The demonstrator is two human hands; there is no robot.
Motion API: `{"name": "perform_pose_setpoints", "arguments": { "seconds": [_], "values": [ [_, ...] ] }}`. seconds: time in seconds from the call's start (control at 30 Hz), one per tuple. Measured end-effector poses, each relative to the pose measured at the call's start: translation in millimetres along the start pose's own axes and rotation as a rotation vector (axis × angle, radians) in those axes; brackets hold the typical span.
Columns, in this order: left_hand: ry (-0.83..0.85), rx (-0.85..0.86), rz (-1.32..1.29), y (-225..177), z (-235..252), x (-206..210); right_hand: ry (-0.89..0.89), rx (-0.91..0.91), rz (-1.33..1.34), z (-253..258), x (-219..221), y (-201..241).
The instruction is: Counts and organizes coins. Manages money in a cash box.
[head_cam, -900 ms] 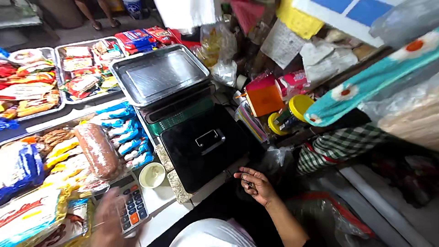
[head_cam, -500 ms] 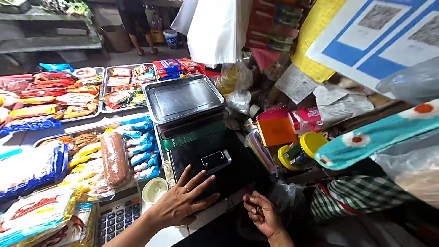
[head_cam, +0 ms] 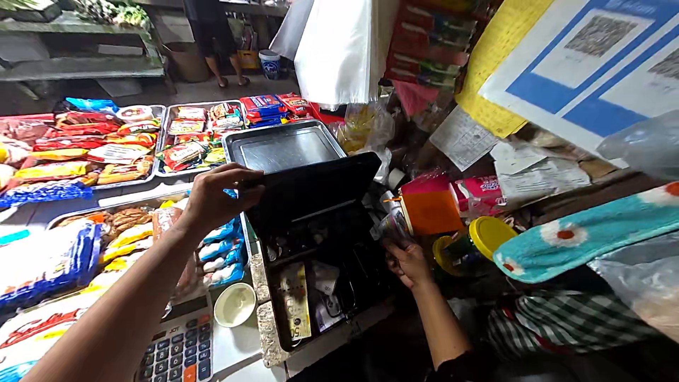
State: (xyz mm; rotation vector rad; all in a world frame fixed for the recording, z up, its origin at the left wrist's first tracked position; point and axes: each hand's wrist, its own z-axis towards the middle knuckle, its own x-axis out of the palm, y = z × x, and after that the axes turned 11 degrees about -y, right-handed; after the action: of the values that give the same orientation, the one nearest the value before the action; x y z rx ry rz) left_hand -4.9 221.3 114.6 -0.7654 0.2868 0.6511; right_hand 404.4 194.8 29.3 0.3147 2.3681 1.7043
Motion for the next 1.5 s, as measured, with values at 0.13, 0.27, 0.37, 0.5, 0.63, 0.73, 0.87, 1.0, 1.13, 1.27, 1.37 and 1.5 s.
{"name": "perform_pose_setpoints", "arguments": {
  "seconds": [0.13, 0.27, 0.37, 0.5, 0.63, 0.73, 0.87, 1.0, 1.13, 1.27, 1.37, 1.5],
  "values": [
    [0.027, -0.255, 0.017, 19, 7, 12, -0.037, -0.083, -0.152, 25, 19, 3],
    [0.038, -0.362, -0.045, 32, 10, 20, -0.034, -0.093, -0.303, 43, 38, 19],
    [0.013, -0.353, -0.077, 30, 4, 23, -0.006, -0.143, -0.577, 57, 52, 30],
    [-0.060, -0.391, -0.039, 16, -24, 29, 0.034, -0.155, -0.867, 74, 74, 35],
    [-0.086, -0.507, -0.047, -13, -80, 41, -0.014, -0.187, -0.766, 72, 77, 38],
    [-0.057, -0.779, -0.453, -58, -134, 67, -0.034, -0.104, -0.216, 37, 84, 37],
    [0.052, -1.340, -0.914, -102, -168, 111, 0.043, 0.104, 0.276, -9, 115, 23],
    [0.142, -0.608, -0.384, -91, -215, 130, -0.057, 0.122, 0.471, 22, 123, 34],
    [0.176, -0.305, -0.180, -83, -244, 137, -0.132, -0.204, 0.179, 62, 142, 21],
    [0.220, -0.234, -0.144, -84, -250, 138, -0.162, -0.746, -0.286, 79, 163, -19],
    [0.204, -0.239, -0.158, -80, -251, 138, -0.184, -1.024, -0.459, 78, 170, -30],
    [0.191, -0.233, -0.163, -80, -253, 137, -0.220, -1.130, -0.629, 71, 173, -39]
  ]
}}
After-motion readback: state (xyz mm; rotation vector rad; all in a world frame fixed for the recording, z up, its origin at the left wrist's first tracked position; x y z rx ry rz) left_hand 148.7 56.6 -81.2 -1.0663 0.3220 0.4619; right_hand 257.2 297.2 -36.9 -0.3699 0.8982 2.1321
